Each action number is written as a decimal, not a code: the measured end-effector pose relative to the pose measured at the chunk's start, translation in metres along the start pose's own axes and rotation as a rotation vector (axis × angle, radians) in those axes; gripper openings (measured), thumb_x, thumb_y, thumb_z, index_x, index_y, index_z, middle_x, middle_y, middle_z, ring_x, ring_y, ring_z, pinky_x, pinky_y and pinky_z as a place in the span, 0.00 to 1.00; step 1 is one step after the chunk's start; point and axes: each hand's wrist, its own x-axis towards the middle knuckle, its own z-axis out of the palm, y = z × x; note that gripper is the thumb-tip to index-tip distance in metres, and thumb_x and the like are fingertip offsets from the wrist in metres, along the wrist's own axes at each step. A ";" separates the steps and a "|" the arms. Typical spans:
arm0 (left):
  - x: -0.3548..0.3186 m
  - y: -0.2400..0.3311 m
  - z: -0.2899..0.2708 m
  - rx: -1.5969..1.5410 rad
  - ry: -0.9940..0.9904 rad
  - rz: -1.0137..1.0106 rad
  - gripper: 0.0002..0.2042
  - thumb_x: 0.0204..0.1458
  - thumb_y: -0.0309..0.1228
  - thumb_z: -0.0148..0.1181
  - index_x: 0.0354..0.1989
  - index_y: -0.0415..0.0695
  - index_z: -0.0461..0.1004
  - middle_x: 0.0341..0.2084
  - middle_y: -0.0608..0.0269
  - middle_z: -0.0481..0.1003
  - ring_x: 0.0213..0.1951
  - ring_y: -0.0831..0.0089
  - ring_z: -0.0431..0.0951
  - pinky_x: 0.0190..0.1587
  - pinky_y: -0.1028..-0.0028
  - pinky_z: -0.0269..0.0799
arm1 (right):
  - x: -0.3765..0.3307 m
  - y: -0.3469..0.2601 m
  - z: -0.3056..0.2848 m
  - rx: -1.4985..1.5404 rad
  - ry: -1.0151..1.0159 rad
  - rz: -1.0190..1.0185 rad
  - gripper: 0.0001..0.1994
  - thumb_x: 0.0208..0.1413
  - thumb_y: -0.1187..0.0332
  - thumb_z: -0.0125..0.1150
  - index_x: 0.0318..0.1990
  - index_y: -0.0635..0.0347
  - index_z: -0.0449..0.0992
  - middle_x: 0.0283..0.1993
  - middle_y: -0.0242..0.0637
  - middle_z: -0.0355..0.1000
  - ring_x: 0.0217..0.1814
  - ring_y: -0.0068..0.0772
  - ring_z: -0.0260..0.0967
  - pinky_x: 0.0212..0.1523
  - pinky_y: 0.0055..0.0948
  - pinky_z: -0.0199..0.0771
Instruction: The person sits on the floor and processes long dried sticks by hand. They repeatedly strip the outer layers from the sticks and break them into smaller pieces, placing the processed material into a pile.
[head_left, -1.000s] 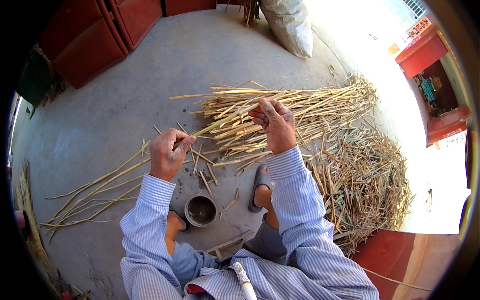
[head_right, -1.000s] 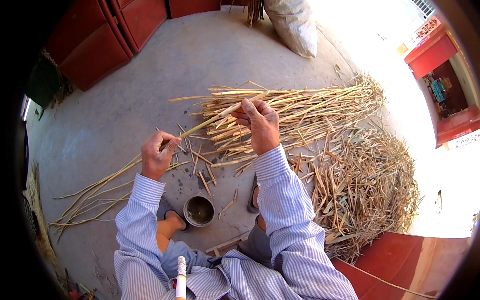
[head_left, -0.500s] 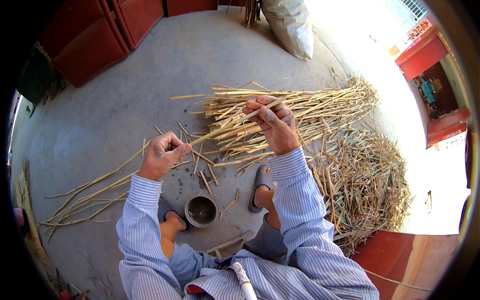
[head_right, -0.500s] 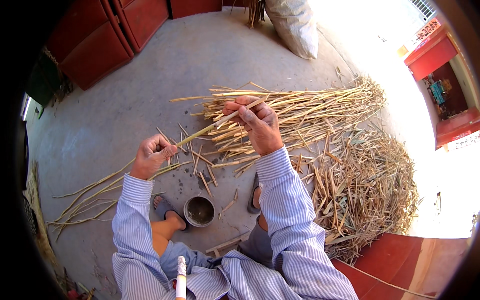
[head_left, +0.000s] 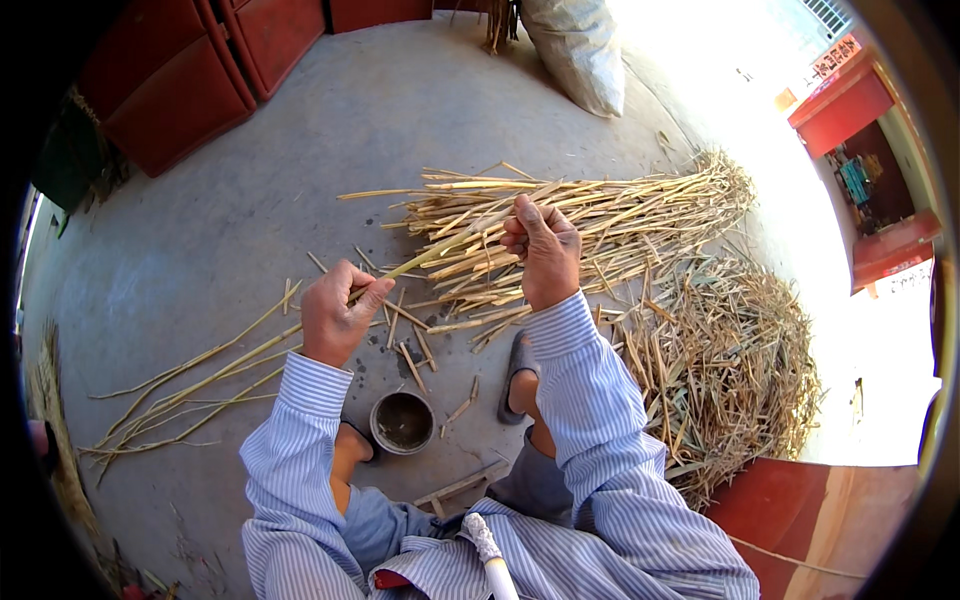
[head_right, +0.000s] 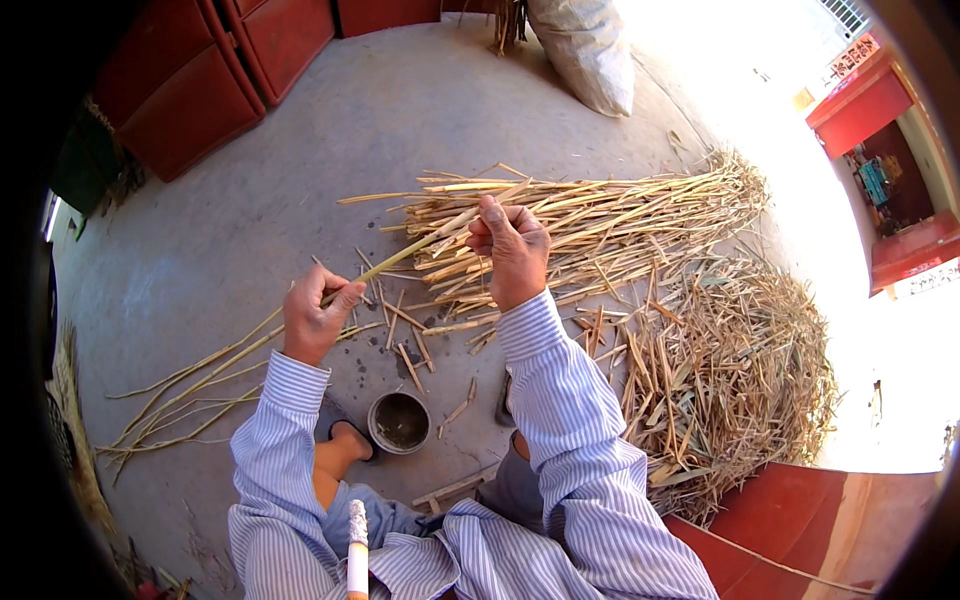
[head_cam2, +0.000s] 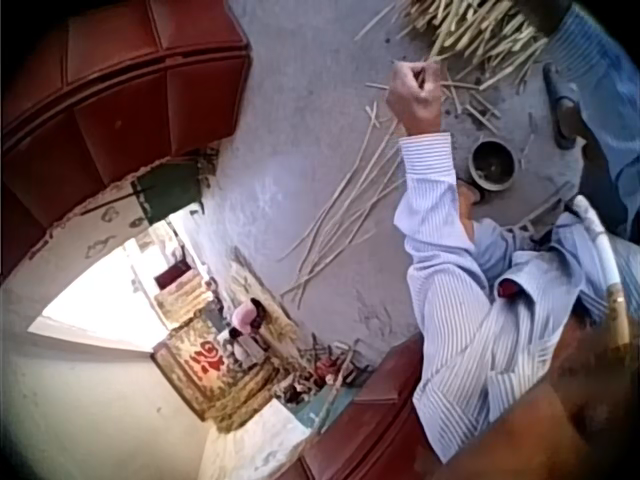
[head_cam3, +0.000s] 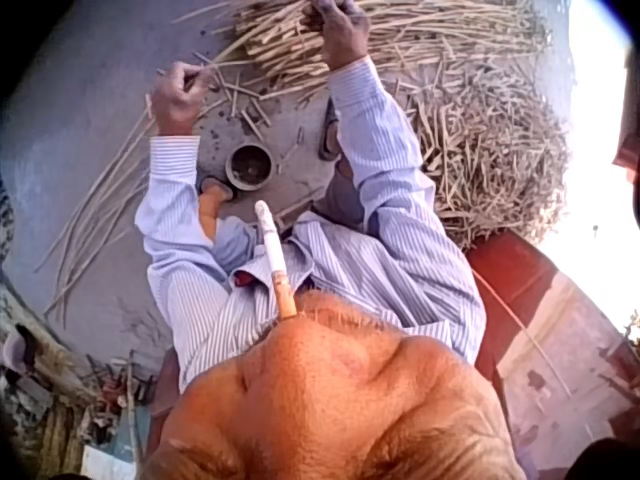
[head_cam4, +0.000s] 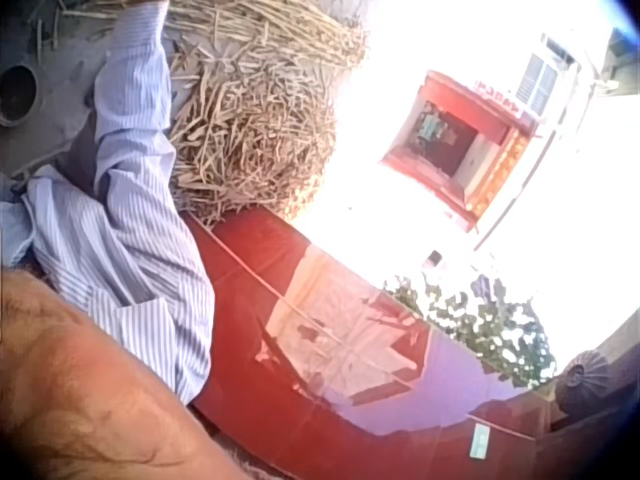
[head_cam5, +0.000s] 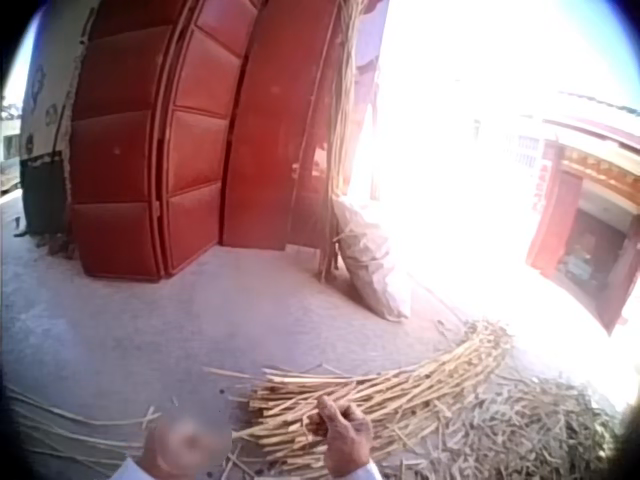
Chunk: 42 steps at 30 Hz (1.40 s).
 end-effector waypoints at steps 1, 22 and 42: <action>0.000 0.002 0.001 0.030 0.019 0.032 0.16 0.47 0.39 0.70 0.25 0.40 0.72 0.18 0.61 0.75 0.21 0.72 0.73 0.23 0.72 0.67 | 0.000 0.000 -0.001 0.027 0.010 0.021 0.14 0.55 0.58 0.66 0.32 0.60 0.73 0.27 0.36 0.76 0.25 0.24 0.74 0.27 0.22 0.76; 0.018 0.024 0.041 -0.258 -0.031 -0.088 0.17 0.50 0.42 0.68 0.26 0.40 0.72 0.17 0.64 0.73 0.20 0.76 0.70 0.24 0.74 0.67 | -0.013 -0.024 -0.001 -0.127 -0.247 -0.021 0.12 0.62 0.63 0.58 0.39 0.66 0.73 0.36 0.41 0.77 0.36 0.29 0.78 0.39 0.24 0.80; 0.024 -0.005 -0.012 -0.379 -0.337 -0.279 0.19 0.49 0.44 0.69 0.23 0.40 0.72 0.16 0.67 0.72 0.21 0.82 0.70 0.23 0.79 0.66 | 0.038 -0.066 -0.186 0.461 0.533 -0.047 0.18 0.65 0.59 0.51 0.52 0.64 0.68 0.47 0.40 0.74 0.48 0.32 0.74 0.49 0.30 0.77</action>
